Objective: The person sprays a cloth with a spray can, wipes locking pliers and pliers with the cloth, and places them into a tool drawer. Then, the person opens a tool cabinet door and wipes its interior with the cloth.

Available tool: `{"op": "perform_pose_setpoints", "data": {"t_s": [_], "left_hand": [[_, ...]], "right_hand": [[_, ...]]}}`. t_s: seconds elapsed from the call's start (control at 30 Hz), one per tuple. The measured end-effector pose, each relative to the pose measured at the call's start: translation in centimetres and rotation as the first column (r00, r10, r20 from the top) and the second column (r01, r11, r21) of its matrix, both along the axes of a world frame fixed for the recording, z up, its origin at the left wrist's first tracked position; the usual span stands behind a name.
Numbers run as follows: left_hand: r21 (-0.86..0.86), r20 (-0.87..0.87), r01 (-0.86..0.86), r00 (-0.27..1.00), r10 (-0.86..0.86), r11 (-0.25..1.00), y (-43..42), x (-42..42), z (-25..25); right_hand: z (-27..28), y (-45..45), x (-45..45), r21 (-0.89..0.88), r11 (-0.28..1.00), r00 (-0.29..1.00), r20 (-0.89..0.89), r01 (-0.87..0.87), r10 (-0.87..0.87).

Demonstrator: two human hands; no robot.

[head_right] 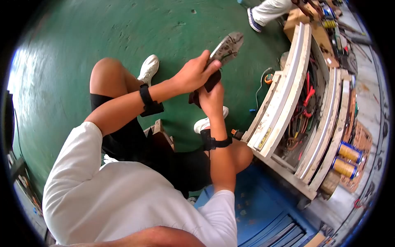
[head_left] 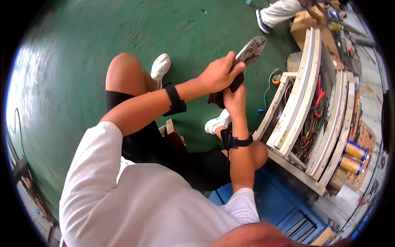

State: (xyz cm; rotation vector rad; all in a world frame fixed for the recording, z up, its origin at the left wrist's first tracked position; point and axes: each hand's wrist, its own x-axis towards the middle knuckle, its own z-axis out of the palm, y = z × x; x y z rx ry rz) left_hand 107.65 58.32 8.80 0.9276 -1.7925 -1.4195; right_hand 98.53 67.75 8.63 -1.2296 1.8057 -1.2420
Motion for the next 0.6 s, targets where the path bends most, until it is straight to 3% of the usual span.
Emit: {"op": "perform_pose_setpoints", "data": {"t_s": [0.07,0.1,0.3,0.37,0.47,0.6], "left_hand": [[-0.141,0.158,0.193,0.973,-0.170,0.971,-1.0,0.9,0.1],[-0.138,0.160,0.180,0.974,-0.158,0.974,-1.2,1.2,0.2],[-0.129,0.135,0.194,0.975,-0.176,0.973,-1.8,2.2,0.6],[-0.156,0.155,0.105,0.985,-0.080,0.982,-2.8,2.3,0.7],[-0.186,0.207,0.112,0.976,-0.073,0.976,-5.0,3.5,1.3],[-0.093,0.196,0.155,0.971,-0.135,0.983,-5.5,4.3,1.7]], "right_hand": [[0.2,-0.3,0.0,0.067,0.997,0.999,0.020,-0.031,0.029],[0.1,-0.1,0.0,0.136,0.991,0.999,0.045,-0.020,0.014],[-1.1,-0.3,-0.5,0.143,0.987,0.997,0.055,-0.070,0.063],[-0.7,-0.1,-0.9,0.177,0.981,0.996,0.033,-0.082,0.077],[0.3,-0.1,-1.9,0.084,0.988,0.937,-0.317,-0.127,0.147],[1.6,-0.1,-2.6,0.170,0.976,0.926,-0.326,-0.138,0.188]]}}
